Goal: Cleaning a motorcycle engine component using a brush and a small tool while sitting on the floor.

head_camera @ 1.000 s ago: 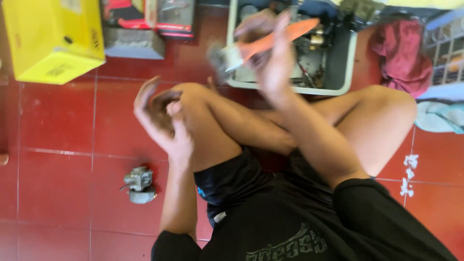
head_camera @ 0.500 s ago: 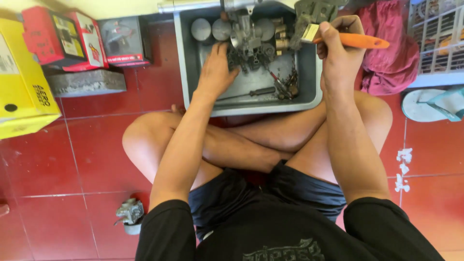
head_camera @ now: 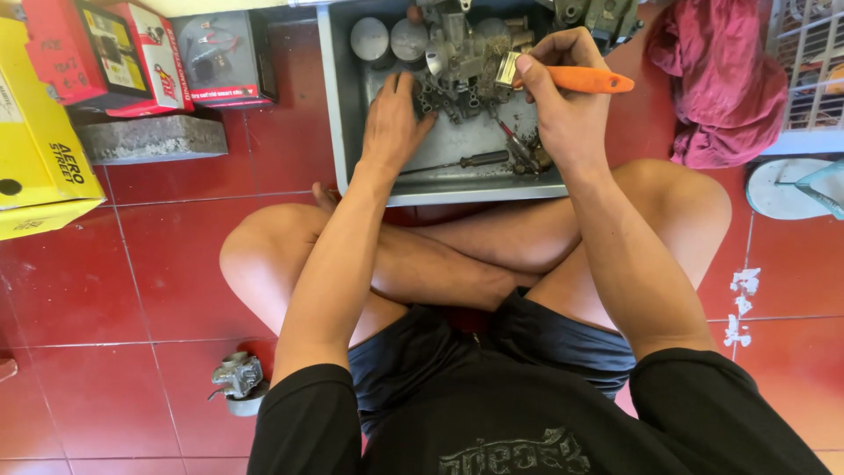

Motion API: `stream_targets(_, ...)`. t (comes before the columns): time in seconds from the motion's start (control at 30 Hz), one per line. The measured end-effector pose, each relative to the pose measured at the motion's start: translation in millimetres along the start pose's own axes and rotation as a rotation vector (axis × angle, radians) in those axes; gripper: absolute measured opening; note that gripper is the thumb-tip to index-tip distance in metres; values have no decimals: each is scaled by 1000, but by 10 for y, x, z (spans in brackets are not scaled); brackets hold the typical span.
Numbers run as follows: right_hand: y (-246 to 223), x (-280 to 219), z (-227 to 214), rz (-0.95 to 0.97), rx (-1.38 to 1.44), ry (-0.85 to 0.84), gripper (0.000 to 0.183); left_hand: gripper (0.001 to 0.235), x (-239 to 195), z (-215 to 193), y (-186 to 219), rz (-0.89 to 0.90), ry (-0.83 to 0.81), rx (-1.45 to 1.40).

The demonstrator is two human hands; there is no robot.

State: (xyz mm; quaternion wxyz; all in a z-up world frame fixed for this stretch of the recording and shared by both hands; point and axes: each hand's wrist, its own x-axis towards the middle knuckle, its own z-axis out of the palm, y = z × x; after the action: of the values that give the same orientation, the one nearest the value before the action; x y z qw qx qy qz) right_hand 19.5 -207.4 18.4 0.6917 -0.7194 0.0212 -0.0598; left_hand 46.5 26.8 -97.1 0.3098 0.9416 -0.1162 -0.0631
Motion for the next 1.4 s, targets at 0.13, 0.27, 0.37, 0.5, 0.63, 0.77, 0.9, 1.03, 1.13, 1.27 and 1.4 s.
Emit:
stream_targets(0.13, 30, -22, -14, -19, -22, 8, 13, 48, -9, -45, 14, -46, 2, -20)
stream_targets(0.27, 30, -19, -56, -33, -222, -70, 13, 46, -41, -100, 49, -69, 55, -5)
stream_targets(0.37, 80, -14, -116, -72, -544, -253, 12, 43, -82, -158, 65, -59, 125, -41)
stream_targets(0.5, 383, -21, -140, -54, -1126, -551, 11, 47, -165, -309, 178, -69, 259, -234)
stream_targets(0.63, 596, -2, -126, 18, -1289, -694, 16, 37, -237, -573, 396, -190, 281, -410)
stream_targets(0.77, 695, -19, -78, -136, -1355, -582, 19, 29, -302, -623, 391, -383, 254, -1031)
stream_targets(0.9, 560, -39, 86, -283, -1165, -515, 30, 56, -453, -635, 306, -567, 192, -1821)
stream_targets(1.03, 415, -142, 307, -326, -1004, -670, 22, 56, -539, -805, 336, -457, 137, -1900)
stream_targets(1.13, 675, -182, 384, -194, -1082, -912, 19, 59, -560, -843, 326, -458, 179, -1950)
stream_targets(1.27, 1030, -177, 401, -57, -1151, -997, 22, 54, -572, -852, 374, -463, 221, -1977)
stream_targets(1.4, 1269, -170, 384, -25, -1209, -1098, 11, 51, -588, -934, 456, -393, 190, -1994)
